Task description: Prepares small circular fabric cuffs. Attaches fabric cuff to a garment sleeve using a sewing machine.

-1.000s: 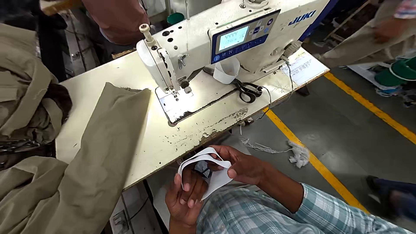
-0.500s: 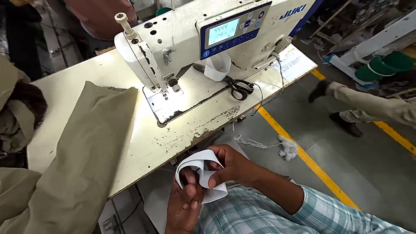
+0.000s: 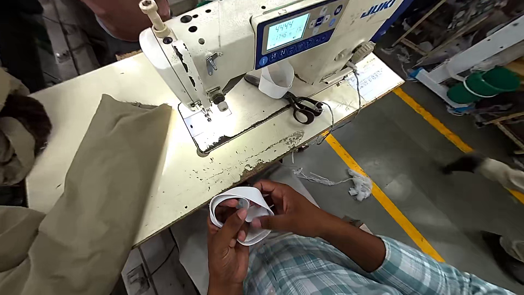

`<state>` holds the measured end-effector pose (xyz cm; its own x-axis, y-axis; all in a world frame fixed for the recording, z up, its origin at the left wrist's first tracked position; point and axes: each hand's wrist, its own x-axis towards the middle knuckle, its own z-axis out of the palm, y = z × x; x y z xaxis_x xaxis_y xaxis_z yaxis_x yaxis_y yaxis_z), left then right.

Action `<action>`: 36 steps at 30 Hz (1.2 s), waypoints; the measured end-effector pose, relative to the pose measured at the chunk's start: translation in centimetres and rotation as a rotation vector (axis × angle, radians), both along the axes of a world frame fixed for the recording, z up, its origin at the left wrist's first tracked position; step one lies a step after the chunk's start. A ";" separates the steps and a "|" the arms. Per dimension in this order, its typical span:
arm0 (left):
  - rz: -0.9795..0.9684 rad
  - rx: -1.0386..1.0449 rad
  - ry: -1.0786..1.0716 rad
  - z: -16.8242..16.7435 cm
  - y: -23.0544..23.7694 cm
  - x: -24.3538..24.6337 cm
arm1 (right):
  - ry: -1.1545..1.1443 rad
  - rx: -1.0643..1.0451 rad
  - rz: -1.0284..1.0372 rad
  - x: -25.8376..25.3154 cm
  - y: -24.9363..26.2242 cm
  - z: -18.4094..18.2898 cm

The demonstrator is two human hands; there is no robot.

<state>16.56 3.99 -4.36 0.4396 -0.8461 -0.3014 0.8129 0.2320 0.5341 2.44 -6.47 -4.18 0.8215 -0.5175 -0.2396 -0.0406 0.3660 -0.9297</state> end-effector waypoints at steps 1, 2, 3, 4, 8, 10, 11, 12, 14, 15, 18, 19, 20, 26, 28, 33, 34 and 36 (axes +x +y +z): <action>-0.032 -0.070 0.017 -0.3 0.3 0.1 | 0.008 0.013 -0.035 0.0 0.1 -0.1; -0.071 -0.146 0.020 -0.6 0.6 0.3 | 0.017 0.012 -0.071 0.0 0.1 -0.2; -0.108 -0.223 0.022 -1.0 0.9 0.5 | 0.027 -0.012 -0.084 0.0 0.1 -0.3; -0.144 -0.293 0.028 -1.2 1.0 0.8 | 0.043 -0.056 -0.064 -0.1 -0.1 -0.4; -0.220 -0.412 0.136 -1.1 1.5 1.8 | 0.079 -0.094 0.147 -0.6 -0.9 -0.2; -0.266 -0.464 0.213 -0.9 1.6 2.3 | -0.032 0.042 0.218 -1.0 -1.5 -0.2; -0.286 -0.487 0.244 -0.9 1.7 2.3 | -0.097 0.136 0.225 -1.1 -1.6 -0.3; -0.297 -0.499 0.263 -1.0 1.7 2.3 | -0.161 0.215 0.229 -1.2 -1.7 -0.4; -0.301 -0.516 0.278 -1.3 1.8 2.0 | -0.269 0.278 0.276 -1.2 -1.8 -0.5; -0.304 -0.526 0.279 -1.6 1.8 2.0 | -0.315 0.303 0.296 -1.1 -1.8 -0.5; -0.355 -0.550 0.196 -2.0 2.4 2.3 | -0.485 0.498 0.228 -1.1 -1.8 -0.6; -0.386 -0.556 0.137 -2.1 2.6 2.4 | -0.514 0.544 0.194 -1.1 -2.0 -0.4; -0.408 -0.565 0.125 -2.2 2.6 2.3 | -0.503 0.531 0.167 -1.1 -2.1 -0.1; -0.454 -0.371 -0.019 -1.8 2.2 2.4 | -0.263 0.252 0.133 -1.4 -2.5 0.8; -0.390 -0.200 -0.102 -1.2 1.8 2.2 | -0.391 0.380 0.121 -1.7 -2.8 0.0; -0.228 -0.089 -0.002 -0.9 1.3 2.4 | -0.219 0.232 0.241 -1.7 -1.8 0.3; -0.198 -0.100 0.022 -0.7 1.4 3.0 | -0.110 0.048 0.331 -1.6 -1.4 0.5; -0.228 -0.122 0.008 -0.4 1.6 3.7 | -0.060 -0.125 0.414 -1.7 -1.3 0.7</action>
